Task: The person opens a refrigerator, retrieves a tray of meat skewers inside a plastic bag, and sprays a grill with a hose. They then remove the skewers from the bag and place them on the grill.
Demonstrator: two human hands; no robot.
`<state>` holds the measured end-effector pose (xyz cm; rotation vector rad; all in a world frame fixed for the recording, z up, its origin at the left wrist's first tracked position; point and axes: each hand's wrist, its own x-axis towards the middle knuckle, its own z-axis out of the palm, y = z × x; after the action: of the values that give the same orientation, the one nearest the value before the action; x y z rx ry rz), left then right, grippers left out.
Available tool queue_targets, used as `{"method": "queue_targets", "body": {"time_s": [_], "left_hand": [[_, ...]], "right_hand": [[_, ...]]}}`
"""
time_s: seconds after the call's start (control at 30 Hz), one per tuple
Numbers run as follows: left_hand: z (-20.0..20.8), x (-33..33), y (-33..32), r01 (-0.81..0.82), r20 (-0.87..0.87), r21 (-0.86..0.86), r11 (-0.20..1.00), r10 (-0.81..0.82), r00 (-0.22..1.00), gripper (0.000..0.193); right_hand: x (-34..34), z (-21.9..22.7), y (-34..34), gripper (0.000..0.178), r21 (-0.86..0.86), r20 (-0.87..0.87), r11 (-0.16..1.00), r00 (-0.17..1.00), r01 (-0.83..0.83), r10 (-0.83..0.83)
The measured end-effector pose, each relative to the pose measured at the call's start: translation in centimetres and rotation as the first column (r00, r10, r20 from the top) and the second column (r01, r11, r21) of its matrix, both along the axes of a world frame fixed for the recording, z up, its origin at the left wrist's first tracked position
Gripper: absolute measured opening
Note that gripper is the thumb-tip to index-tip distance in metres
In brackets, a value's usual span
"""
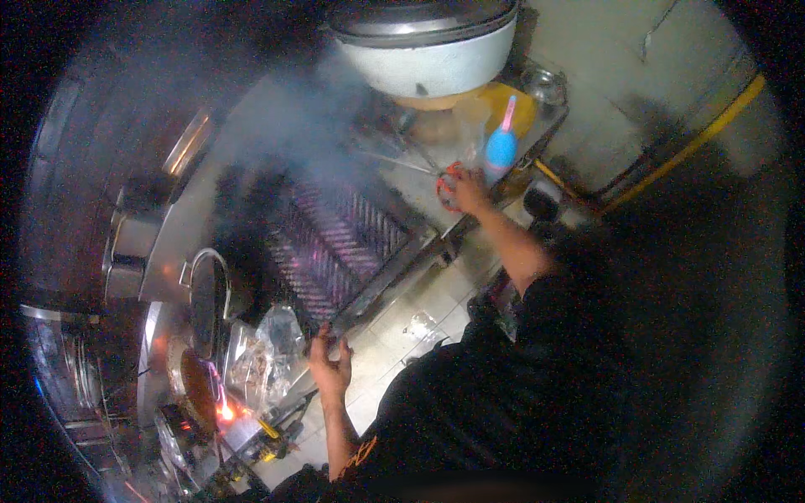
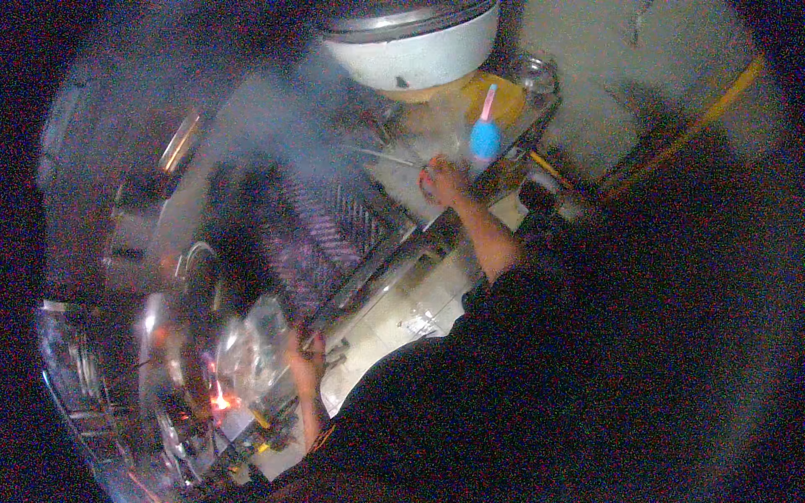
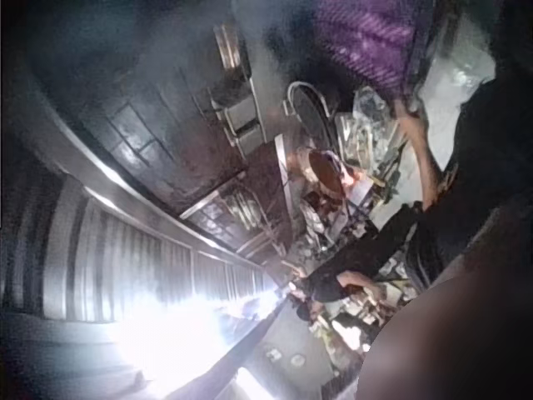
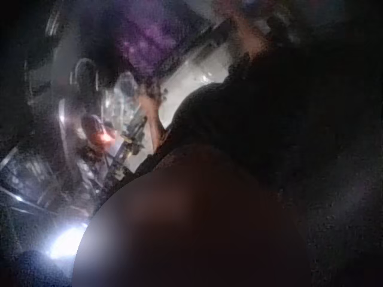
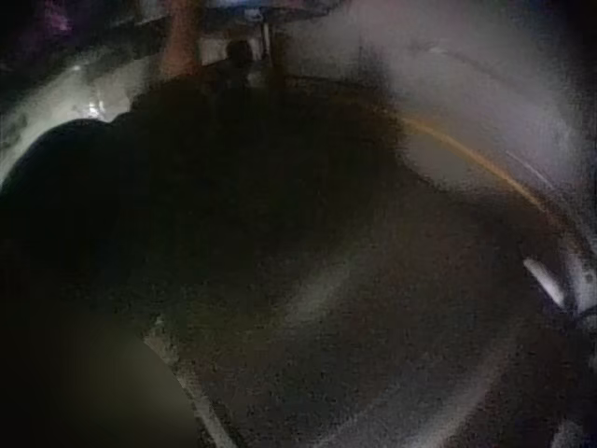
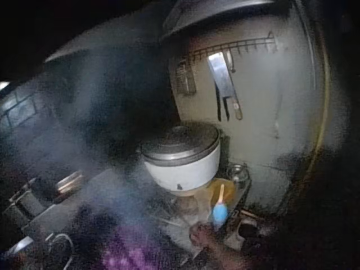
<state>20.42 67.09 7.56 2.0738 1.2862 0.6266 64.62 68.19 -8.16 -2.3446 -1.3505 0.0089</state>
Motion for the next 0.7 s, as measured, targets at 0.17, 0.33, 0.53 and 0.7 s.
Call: {"method": "queue_targets", "body": {"time_s": [0.17, 0.33, 0.53, 0.7], "left_hand": [[0.6, 2.5, -3.1, 0.078, -0.177, -0.036, 0.996, -0.083, 0.981, 0.034], [-0.3, 7.8, -2.1, 0.261, -0.283, 0.040, 0.965, -0.239, 0.929, 0.031], [1.8, 8.5, -1.2, 0.196, -0.206, 0.036, 0.980, -0.185, 0.961, 0.027], [-0.8, 6.4, -2.6, -0.030, -0.214, -0.100, 0.995, 0.008, 0.977, 0.036]], "right_hand": [[-0.4, -7.3, 1.6, 0.052, 0.262, 0.027, 0.961, 0.996, -0.091, 0.087], [1.1, -1.8, -0.6, 0.039, 0.120, -0.158, 0.968, 0.958, -0.220, 0.238], [2.0, 1.2, -2.1, 0.035, -0.023, 0.148, 0.998, 0.987, -0.059, 0.062], [3.3, -0.8, 6.8, 0.024, 0.277, -0.058, 0.884, 0.912, -0.376, 0.406]]}}
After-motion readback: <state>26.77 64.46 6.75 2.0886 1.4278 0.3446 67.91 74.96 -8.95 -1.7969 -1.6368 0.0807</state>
